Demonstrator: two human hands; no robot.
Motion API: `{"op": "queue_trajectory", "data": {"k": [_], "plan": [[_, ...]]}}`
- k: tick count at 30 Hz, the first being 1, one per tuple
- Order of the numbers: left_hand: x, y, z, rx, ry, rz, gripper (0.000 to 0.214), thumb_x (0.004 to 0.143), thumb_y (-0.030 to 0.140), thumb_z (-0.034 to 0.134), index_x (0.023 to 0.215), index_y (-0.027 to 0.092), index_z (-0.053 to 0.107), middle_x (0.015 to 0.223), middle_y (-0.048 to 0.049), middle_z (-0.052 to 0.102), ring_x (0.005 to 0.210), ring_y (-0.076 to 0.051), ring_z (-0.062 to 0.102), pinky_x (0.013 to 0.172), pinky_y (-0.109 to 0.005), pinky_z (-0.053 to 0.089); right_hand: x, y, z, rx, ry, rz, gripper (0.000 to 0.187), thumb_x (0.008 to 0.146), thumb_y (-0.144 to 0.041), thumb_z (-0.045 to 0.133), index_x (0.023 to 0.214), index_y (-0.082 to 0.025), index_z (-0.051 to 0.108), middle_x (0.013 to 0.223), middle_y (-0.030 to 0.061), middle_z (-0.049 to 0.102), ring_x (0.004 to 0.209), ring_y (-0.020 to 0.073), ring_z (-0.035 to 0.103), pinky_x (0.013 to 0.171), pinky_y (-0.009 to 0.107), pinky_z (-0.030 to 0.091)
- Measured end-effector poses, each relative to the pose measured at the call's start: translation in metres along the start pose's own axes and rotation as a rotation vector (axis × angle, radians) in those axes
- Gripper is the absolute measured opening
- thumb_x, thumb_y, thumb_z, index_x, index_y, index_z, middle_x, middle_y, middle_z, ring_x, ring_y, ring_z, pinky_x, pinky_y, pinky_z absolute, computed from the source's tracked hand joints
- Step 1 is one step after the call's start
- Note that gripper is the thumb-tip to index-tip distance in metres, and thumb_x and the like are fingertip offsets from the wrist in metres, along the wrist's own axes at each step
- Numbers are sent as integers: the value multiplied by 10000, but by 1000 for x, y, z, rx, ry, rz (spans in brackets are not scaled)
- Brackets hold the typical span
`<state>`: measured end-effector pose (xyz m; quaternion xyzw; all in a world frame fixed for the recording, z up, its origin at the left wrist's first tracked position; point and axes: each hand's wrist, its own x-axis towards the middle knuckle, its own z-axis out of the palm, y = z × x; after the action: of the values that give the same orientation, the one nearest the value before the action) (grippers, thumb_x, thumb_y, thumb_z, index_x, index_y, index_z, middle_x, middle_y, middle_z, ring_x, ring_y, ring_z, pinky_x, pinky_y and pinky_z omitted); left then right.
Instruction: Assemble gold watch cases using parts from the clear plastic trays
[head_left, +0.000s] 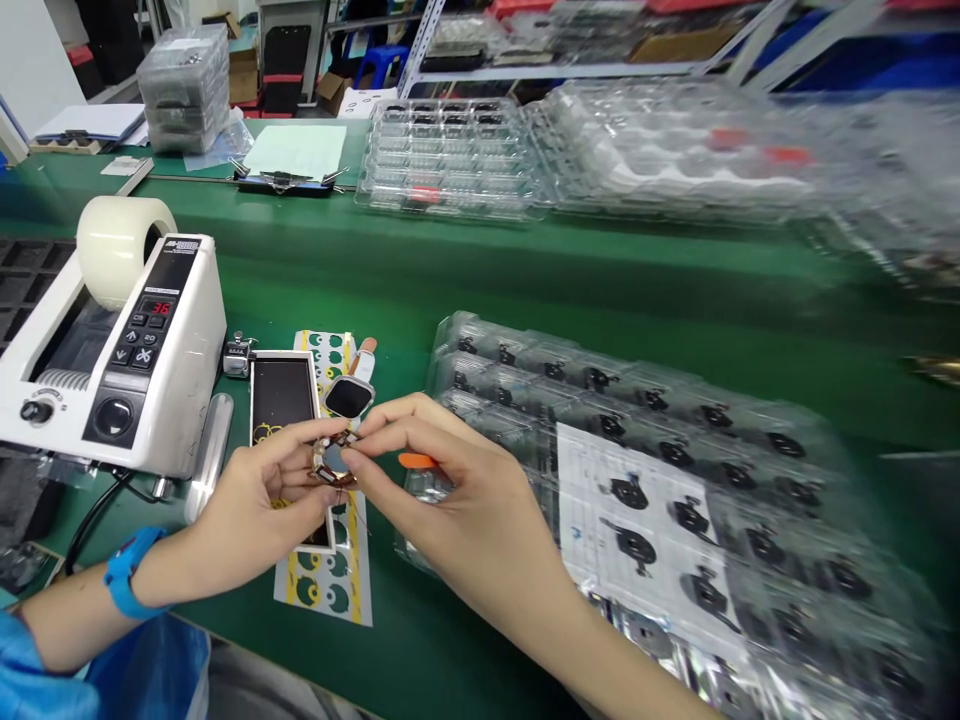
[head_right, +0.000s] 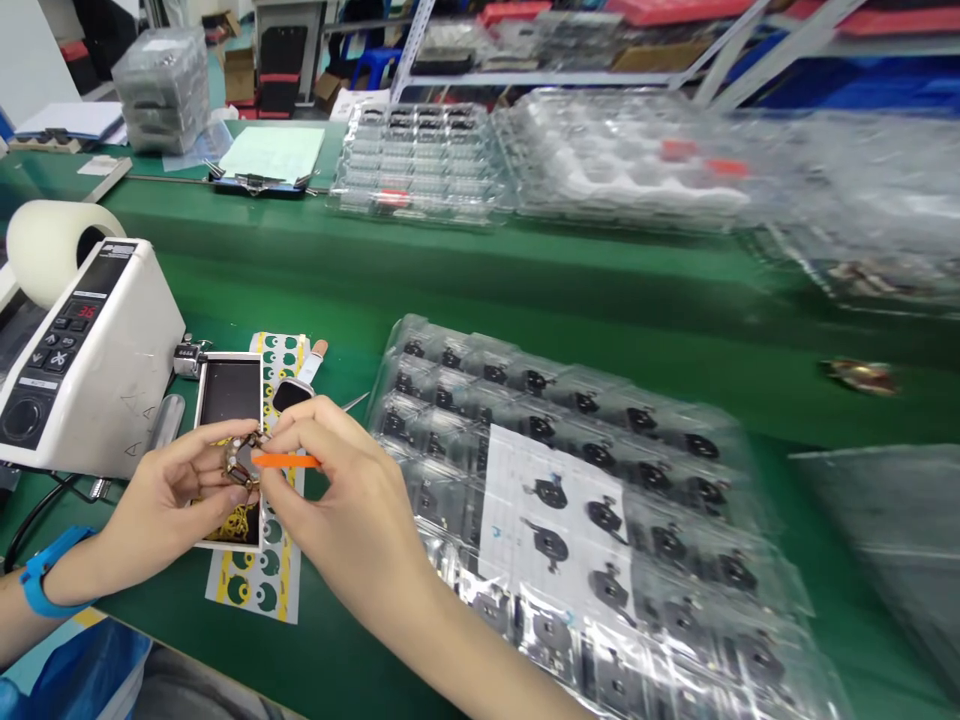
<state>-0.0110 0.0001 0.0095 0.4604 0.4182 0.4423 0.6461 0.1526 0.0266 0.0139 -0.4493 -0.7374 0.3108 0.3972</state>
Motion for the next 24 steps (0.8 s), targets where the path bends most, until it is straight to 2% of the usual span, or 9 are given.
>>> {"op": "queue_trajectory", "data": {"k": [6, 11, 14, 16, 18, 21, 24], "plan": [[0, -4, -1, 52, 15, 9, 429, 789, 87, 634, 1211, 158, 614, 909, -56, 748, 831, -158, 705, 759, -229, 571, -1, 1, 1, -60, 5, -49, 153, 854, -137, 567, 730, -225, 579, 823, 24, 609, 738, 150, 609, 582, 267, 476], [5, -6, 4, -18, 165, 51, 229, 775, 143, 674, 1004, 154, 673, 709, -10, 710, 674, -127, 678, 631, -201, 569, -6, 2, 9, -167, 87, -184, 123, 868, -112, 574, 807, -216, 555, 852, 27, 627, 757, 160, 627, 578, 267, 481], [6, -6, 6, -87, 186, 65, 178, 763, 138, 688, 938, 162, 669, 659, 15, 696, 610, -106, 663, 620, -195, 579, -7, 4, 12, -196, 151, -210, 114, 872, -123, 591, 877, -217, 526, 856, 25, 623, 742, 153, 617, 554, 249, 462], [7, -6, 6, -127, 166, 57, 158, 777, 138, 673, 933, 165, 658, 635, 26, 684, 612, -102, 668, 634, -193, 584, -4, 6, 12, -172, 127, -165, 108, 876, -156, 604, 928, -219, 534, 873, 25, 617, 742, 151, 613, 555, 243, 463], [6, -7, 5, -142, 146, 58, 134, 803, 145, 643, 935, 166, 641, 637, 27, 678, 623, -100, 671, 645, -193, 583, 0, 6, 10, -115, 36, -115, 51, 894, -183, 589, 899, -220, 554, 852, 17, 603, 729, 145, 606, 567, 242, 471], [6, -10, 1, -20, 146, 105, 141, 837, 165, 589, 977, 163, 609, 683, 11, 679, 619, -107, 659, 634, -209, 572, 4, 7, 7, -63, -94, -117, 171, 929, -179, 519, 762, -213, 530, 743, -1, 562, 664, 136, 574, 557, 241, 459], [5, -9, -5, 353, 121, 197, 188, 849, 172, 558, 1032, 147, 591, 684, -6, 657, 604, -142, 638, 578, -232, 531, 1, 10, 6, -85, -124, -206, 180, 931, -179, 488, 756, -218, 502, 721, 2, 560, 637, 140, 566, 536, 239, 454]]}}
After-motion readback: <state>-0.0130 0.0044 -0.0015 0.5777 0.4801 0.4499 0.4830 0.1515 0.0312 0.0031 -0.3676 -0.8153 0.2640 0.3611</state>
